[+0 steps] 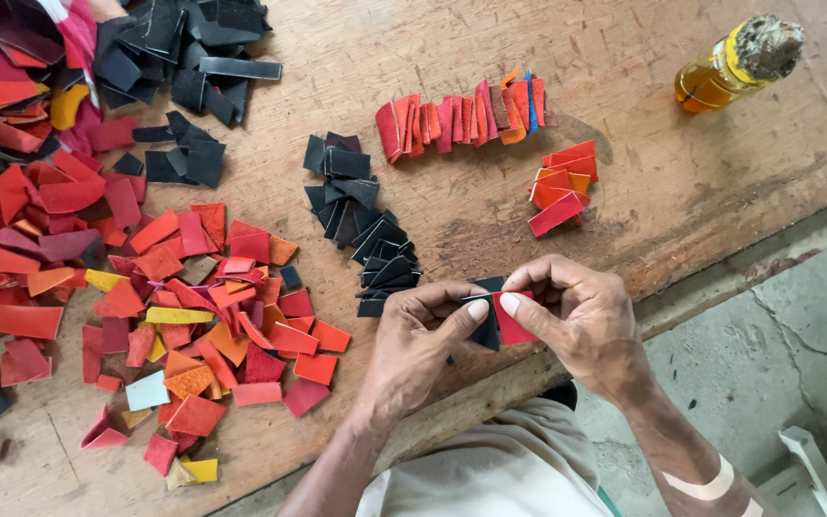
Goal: The person repeatedly picks up small red and black rubber pieces from a wooden table, aligns them, and presses them together by hand. The person stacks the assembled pairs into a growing pile on the table.
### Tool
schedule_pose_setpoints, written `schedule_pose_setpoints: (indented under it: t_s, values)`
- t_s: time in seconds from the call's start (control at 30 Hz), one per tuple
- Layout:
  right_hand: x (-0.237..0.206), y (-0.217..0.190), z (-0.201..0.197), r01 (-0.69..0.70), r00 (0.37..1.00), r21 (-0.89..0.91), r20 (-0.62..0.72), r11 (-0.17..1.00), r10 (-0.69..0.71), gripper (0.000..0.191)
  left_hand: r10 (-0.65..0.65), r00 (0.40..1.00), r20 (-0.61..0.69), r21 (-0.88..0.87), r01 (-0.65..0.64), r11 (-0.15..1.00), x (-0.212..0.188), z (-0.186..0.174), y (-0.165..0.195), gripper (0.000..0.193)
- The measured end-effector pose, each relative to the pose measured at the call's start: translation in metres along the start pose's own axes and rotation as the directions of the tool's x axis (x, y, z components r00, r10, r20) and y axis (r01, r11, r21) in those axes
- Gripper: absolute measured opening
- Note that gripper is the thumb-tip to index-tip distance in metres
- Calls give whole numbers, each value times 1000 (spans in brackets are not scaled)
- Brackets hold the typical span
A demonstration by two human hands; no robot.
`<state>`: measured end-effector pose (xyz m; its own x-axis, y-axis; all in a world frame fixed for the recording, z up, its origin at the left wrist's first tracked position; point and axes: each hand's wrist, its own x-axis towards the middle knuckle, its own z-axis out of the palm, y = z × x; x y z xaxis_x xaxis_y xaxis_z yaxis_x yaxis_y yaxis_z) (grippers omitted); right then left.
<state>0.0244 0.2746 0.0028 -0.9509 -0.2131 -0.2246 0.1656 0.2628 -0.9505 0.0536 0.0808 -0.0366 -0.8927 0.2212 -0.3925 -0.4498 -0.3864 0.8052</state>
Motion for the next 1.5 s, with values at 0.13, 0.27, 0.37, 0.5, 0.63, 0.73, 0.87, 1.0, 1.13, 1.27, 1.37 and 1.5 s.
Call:
schedule_pose_setpoints:
  t_s: [0.13,0.27,0.37,0.5,0.63,0.73,0.87,1.0,1.13,1.27,1.37,1.5]
  values:
    - [-3,-7,1,101,995,-227,-3,969,-104,11,50,999,-19,58,-49,997,3,4,-3,20]
    - [-5,-11,0,167,986,-392,44,905,-163,13,21,998,-57,172,-11,985,1,9,-6,20]
    - [5,-6,-6,44,991,-2,127,999,-44,13,53,998,17,-7,-53,999,2,8,-8,24]
    - [8,1,-20,3,978,50,206,999,-13,25,35,997,64,-122,-27,992,3,3,-11,28]
    - [7,6,-25,-149,969,53,205,987,135,22,47,996,79,-123,-37,992,4,1,-14,29]
    - [4,6,-22,-69,984,11,165,998,66,22,54,996,67,-91,-47,995,5,2,-14,28]
    - [0,3,-16,-65,994,-76,85,995,72,22,33,999,34,-50,-32,998,5,2,-11,29]
    - [-2,1,-11,-68,995,-43,69,997,71,22,93,995,34,-75,-91,993,2,6,-8,26]
    - [-2,3,-6,-75,997,-7,24,997,75,23,177,984,-38,75,-173,982,-1,14,-7,25]
    - [0,6,-13,-67,991,105,119,992,54,28,146,989,21,-69,-144,987,3,9,-4,31]
    - [0,8,-22,-139,960,69,254,988,118,28,131,991,8,22,-131,991,3,4,-3,33]
    - [1,12,-26,-216,950,157,260,964,171,25,91,995,50,-41,-89,995,1,3,-3,38]
